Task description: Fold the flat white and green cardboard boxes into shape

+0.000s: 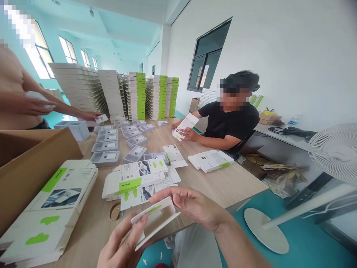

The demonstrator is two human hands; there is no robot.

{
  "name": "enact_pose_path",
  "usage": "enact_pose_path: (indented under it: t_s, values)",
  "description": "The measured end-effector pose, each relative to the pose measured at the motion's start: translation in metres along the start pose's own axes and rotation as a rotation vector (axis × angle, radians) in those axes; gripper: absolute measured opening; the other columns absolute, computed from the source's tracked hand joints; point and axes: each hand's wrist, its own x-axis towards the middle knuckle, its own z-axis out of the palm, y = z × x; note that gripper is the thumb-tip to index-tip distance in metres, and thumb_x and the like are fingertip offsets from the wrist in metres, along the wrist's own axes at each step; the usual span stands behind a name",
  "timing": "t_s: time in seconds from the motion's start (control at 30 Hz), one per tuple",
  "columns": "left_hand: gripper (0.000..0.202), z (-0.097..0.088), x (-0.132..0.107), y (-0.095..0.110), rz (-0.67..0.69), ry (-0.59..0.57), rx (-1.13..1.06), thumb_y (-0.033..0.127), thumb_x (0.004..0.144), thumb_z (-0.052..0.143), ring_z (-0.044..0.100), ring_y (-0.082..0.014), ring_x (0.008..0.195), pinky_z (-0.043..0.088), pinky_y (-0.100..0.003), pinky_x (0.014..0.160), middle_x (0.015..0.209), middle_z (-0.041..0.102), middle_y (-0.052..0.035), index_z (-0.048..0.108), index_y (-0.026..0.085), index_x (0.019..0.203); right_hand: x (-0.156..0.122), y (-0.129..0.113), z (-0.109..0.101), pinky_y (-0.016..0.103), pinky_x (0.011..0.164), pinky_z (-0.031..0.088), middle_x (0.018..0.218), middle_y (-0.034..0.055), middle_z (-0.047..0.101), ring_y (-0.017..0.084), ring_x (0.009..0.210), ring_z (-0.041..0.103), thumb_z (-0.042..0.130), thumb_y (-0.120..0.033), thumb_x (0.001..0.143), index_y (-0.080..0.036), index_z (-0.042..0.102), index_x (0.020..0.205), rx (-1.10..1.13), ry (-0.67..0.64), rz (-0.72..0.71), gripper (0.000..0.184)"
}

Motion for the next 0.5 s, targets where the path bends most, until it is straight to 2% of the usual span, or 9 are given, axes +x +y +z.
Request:
enact_pose_path:
  t_s: [0.13,0.27,0.33,0.4,0.5]
  values:
    - [0.057,0.000,-0.002,-0.002,-0.008,-0.040,0.004,0.024,0.110,0.052,0.079,-0.0142,0.103,0.062,-0.015,0.076,0.129,0.068,-0.0034,0.043,0.048,0.161,-0.001,0.006,-0.002,0.033,0.091,0.039,0.086,-0.0006,0.053,0.017,0.082,0.045,0.081,-0.066,0.084,-0.025,0.080,0.124,0.068,0.027,0.023,0.058]
    - [0.051,-0.006,0.005,0.004,0.010,-0.193,-0.009,0.021,0.109,0.050,0.074,-0.0187,0.117,0.061,-0.018,0.082,0.130,0.072,-0.0059,0.051,0.041,0.156,0.002,0.002,-0.004,0.028,0.078,0.037,0.083,-0.0019,0.057,0.014,0.076,0.044,0.091,-0.049,0.075,-0.023,0.082,0.118,0.113,-0.002,0.137,0.052]
    - [0.052,-0.010,0.014,0.009,0.005,-0.292,-0.007,0.023,0.109,0.045,0.072,-0.0220,0.118,0.063,-0.021,0.079,0.127,0.073,-0.0071,0.050,0.038,0.158,0.003,-0.003,-0.005,0.028,0.078,0.037,0.084,-0.0017,0.062,0.014,0.077,0.048,0.093,-0.042,0.071,-0.022,0.082,0.116,0.121,-0.031,0.186,0.050]
    - [0.060,-0.013,0.021,0.015,-0.036,-0.369,0.018,0.017,0.105,0.042,0.072,-0.0235,0.115,0.063,-0.022,0.072,0.123,0.074,-0.0068,0.047,0.038,0.160,0.004,-0.010,-0.005,0.028,0.080,0.039,0.089,-0.0007,0.068,0.014,0.080,0.054,0.093,-0.038,0.070,-0.021,0.082,0.115,0.133,-0.046,0.213,0.050]
    - [0.074,-0.014,0.027,0.019,-0.102,-0.404,0.069,0.006,0.095,0.043,0.070,-0.0238,0.115,0.063,-0.020,0.071,0.126,0.074,-0.0049,0.045,0.040,0.161,0.008,-0.016,-0.004,0.027,0.083,0.042,0.093,-0.0014,0.070,0.013,0.083,0.057,0.091,-0.035,0.072,-0.021,0.081,0.116,0.124,-0.057,0.225,0.048]
